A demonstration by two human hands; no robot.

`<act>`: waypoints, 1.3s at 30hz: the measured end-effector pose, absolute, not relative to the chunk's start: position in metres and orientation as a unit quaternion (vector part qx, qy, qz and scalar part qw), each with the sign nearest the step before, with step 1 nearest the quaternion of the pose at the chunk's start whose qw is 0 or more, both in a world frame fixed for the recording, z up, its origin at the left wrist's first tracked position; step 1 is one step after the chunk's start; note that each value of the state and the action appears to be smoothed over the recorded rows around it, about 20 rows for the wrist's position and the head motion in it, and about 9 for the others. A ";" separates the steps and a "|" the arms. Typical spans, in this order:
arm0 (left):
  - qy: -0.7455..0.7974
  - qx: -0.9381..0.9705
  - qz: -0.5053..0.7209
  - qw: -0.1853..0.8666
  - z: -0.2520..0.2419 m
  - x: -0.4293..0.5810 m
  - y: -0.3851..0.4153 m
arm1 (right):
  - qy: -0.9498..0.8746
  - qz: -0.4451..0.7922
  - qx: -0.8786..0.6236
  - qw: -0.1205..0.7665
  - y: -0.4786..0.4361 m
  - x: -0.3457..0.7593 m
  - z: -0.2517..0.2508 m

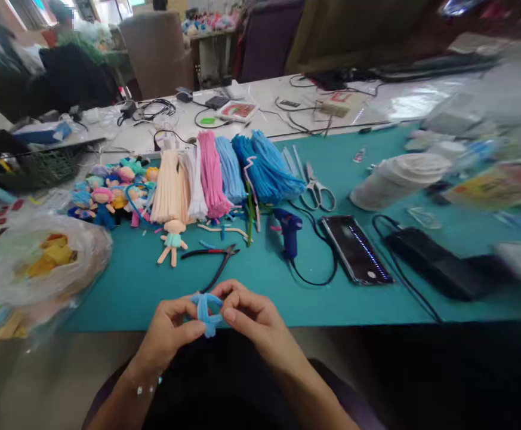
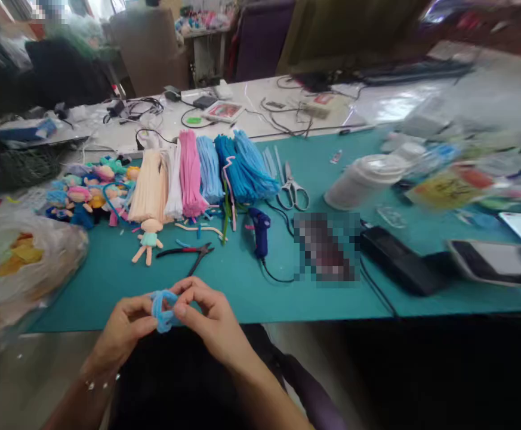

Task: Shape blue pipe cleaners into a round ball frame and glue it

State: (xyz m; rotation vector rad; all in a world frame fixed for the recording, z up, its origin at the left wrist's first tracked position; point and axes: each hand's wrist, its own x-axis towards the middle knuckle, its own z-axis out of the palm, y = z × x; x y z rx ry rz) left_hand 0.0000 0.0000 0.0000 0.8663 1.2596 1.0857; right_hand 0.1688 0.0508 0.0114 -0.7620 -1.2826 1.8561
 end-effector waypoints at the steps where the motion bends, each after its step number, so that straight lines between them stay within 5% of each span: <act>1: 0.542 0.372 0.469 0.590 0.000 0.001 0.001 | -0.505 0.715 -0.305 0.374 0.050 0.170 0.013; 18: 0.486 0.355 0.501 0.623 0.000 0.003 0.003 | -0.538 0.645 -0.360 0.406 0.054 0.171 0.009; 29: 0.565 0.373 0.486 0.553 -0.002 0.003 0.002 | -0.577 0.603 -0.366 0.412 0.049 0.173 0.012; 39: 0.505 0.388 0.487 0.598 -0.004 -0.005 0.001 | -0.423 0.759 -0.297 0.397 0.049 0.164 0.007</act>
